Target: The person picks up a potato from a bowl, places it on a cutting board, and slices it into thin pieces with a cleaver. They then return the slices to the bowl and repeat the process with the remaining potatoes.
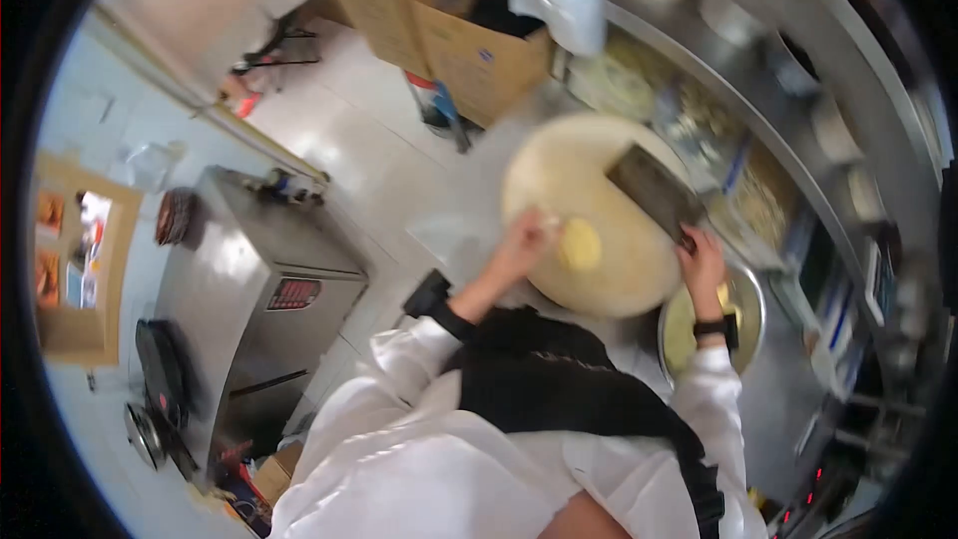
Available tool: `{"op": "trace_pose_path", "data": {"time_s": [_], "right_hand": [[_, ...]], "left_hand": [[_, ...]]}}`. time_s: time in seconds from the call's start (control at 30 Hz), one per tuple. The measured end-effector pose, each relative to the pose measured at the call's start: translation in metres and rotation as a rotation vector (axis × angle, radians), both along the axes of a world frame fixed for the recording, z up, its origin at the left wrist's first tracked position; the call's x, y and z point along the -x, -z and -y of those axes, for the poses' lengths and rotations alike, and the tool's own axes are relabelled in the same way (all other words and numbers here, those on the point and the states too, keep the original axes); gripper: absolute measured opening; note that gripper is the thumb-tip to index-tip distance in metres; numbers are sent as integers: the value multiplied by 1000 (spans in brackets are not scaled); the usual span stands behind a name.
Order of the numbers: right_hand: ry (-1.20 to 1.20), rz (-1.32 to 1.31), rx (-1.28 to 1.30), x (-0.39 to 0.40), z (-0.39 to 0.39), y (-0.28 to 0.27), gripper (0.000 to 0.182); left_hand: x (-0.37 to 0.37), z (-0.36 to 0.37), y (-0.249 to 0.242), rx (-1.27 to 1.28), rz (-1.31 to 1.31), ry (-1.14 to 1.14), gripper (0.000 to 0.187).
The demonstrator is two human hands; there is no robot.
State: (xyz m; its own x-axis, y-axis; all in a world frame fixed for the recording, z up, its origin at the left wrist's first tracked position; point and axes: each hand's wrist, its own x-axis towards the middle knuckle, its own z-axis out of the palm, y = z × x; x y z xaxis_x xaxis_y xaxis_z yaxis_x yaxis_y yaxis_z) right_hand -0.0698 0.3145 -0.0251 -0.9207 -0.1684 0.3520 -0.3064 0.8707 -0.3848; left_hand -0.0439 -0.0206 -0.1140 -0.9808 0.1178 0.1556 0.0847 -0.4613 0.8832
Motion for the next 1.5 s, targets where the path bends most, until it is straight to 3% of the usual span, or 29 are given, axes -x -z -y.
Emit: {"op": "trace_pose_path", "data": {"time_s": [0.07,0.17,0.23,0.3,0.53,0.87,1.03,1.1,1.17,1.2,1.23,1.3,1.37,1.47,1.5], "right_hand": [[67,-83,4,-2,17,-2,27],[-172,50,196,-15,68,7,48],[-187,139,190,-25,114,12,64],[-146,58,22,-31,143,16,71],[-110,242,41,-43,167,15,69],[111,187,-17,-32,195,21,39],[167,149,0,-37,165,25,39],[134,242,266,-48,134,26,42],[104,311,445,-59,91,54,41],[297,591,664,-77,60,14,48],[310,497,759,-89,32,27,50],[562,398,732,-115,-15,33,53],[658,279,635,-133,-66,81,54],[798,241,431,-151,-107,110,55],[783,253,428,-154,-103,103,55]], "left_hand": [[-18,14,-46,524,192,-85,29],[-30,18,-59,510,265,-120,30],[-34,19,-57,446,403,-119,30],[-42,17,-53,415,360,-121,30],[-56,13,-70,388,500,-34,28],[-36,-7,-103,361,371,71,27],[-32,-33,-150,477,380,211,29],[-32,-43,-156,520,359,199,30],[-34,-60,-157,513,429,332,33],[-35,-73,-154,502,439,394,36],[-36,-87,-149,488,449,453,39],[-36,-119,-131,423,469,653,38],[-39,-158,-101,446,290,851,47],[-56,-199,-88,455,170,866,56],[-58,-202,-72,665,-11,809,55]]}}
